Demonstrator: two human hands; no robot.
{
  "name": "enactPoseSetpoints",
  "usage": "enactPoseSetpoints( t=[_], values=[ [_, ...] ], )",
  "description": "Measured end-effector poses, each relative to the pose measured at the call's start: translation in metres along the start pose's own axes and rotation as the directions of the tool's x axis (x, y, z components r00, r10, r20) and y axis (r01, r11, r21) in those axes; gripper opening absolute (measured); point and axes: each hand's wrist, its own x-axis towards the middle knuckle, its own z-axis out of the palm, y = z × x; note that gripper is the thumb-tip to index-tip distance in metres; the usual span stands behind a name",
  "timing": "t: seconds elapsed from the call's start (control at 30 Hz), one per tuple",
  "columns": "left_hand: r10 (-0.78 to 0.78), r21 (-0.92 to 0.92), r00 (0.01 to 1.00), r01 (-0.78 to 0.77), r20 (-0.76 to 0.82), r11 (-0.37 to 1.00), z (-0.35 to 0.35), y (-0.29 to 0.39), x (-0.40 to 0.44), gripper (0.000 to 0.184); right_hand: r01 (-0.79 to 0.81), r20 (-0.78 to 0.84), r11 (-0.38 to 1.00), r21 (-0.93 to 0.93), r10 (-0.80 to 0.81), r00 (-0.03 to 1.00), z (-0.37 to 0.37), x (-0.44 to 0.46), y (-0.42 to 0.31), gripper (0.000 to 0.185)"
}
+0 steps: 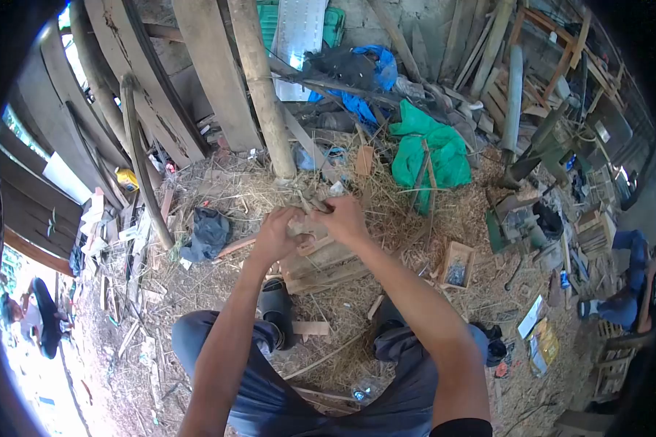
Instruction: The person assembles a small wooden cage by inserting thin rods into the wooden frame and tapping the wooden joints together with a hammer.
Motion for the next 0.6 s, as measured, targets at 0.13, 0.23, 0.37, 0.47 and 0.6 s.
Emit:
enactPoseSetpoints(
  t=[0.13, 0.23, 0.37, 0.47, 0.6],
  values=[
    [0.023, -0.109, 0.991, -0.037, -0.129, 0.993, 0.002, -0.007, 0.006, 0.024, -0.003, -0.009, 1.000, -0.021, 0.003, 1.000, 0.011, 0.002, -0.007, 0.035],
    [-0.115, -0.164, 0.993, 0.109, -0.027, 0.980, 0.003, -0.007, 0.005, 0.021, -0.074, 0.006, 0.994, 0.077, 0.073, 0.997, 0.009, 0.004, -0.006, 0.034],
    [-0.116, -0.104, 0.990, 0.107, -0.084, 0.989, 0.008, -0.003, 0.008, 0.019, -0.097, 0.059, 0.994, 0.044, 0.094, 0.994, 0.004, 0.005, -0.008, 0.038],
    [-0.280, -0.183, 0.960, 0.278, 0.016, 0.943, 0.005, -0.001, 0.009, 0.014, -0.130, 0.083, 0.991, 0.043, 0.126, 0.989, 0.004, 0.005, -0.005, 0.040],
    [-0.398, -0.650, 0.916, 0.326, 0.039, 0.686, 0.004, -0.011, 0.013, 0.006, -0.160, 0.112, 0.984, 0.072, 0.151, 0.982, 0.005, 0.006, 0.004, 0.039]
  ],
)
